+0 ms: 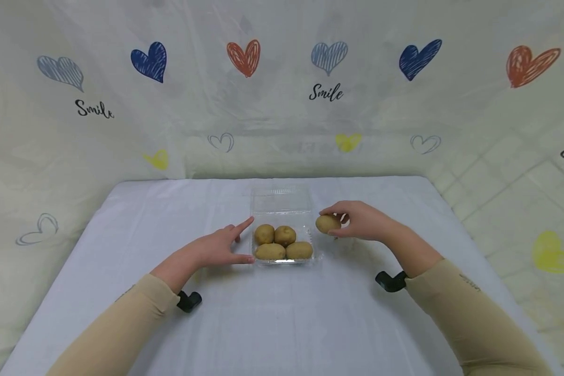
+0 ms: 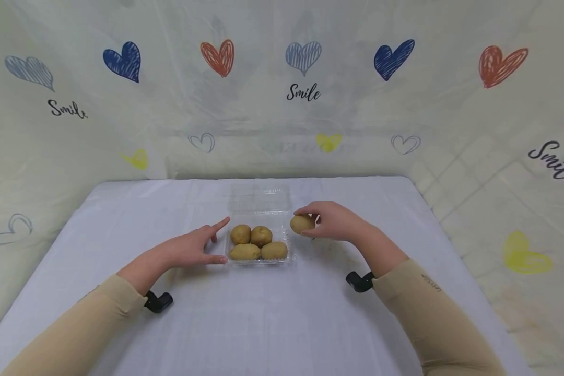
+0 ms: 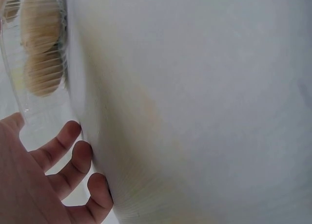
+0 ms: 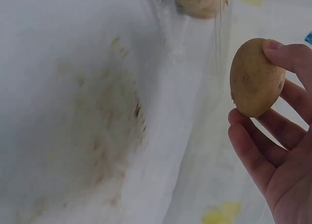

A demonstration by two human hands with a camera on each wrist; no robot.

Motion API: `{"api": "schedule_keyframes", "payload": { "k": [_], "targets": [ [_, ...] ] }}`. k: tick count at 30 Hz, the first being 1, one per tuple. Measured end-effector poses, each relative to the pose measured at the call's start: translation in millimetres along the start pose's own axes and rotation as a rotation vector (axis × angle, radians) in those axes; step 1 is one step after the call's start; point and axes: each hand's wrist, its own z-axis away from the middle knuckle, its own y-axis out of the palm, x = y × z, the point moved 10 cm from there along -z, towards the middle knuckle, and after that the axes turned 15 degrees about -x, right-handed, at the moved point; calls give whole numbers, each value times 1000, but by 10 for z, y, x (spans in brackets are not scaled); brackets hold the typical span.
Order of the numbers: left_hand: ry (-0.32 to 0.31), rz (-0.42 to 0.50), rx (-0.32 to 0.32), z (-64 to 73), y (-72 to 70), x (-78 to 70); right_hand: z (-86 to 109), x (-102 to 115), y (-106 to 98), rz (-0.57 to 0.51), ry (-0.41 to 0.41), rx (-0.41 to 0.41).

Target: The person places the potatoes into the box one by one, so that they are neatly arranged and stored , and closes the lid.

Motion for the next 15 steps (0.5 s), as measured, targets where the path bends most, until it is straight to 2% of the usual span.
{"api": "schedule_keyframes", "payload": {
  "k": [7,15],
  "targets": [
    [-8,-3,8,12,-6,-12,-187,297,176,59,-80,47],
    [-18,4,9,18,-6,-6,-272,412,336,190,-156,87]
  ]
}}
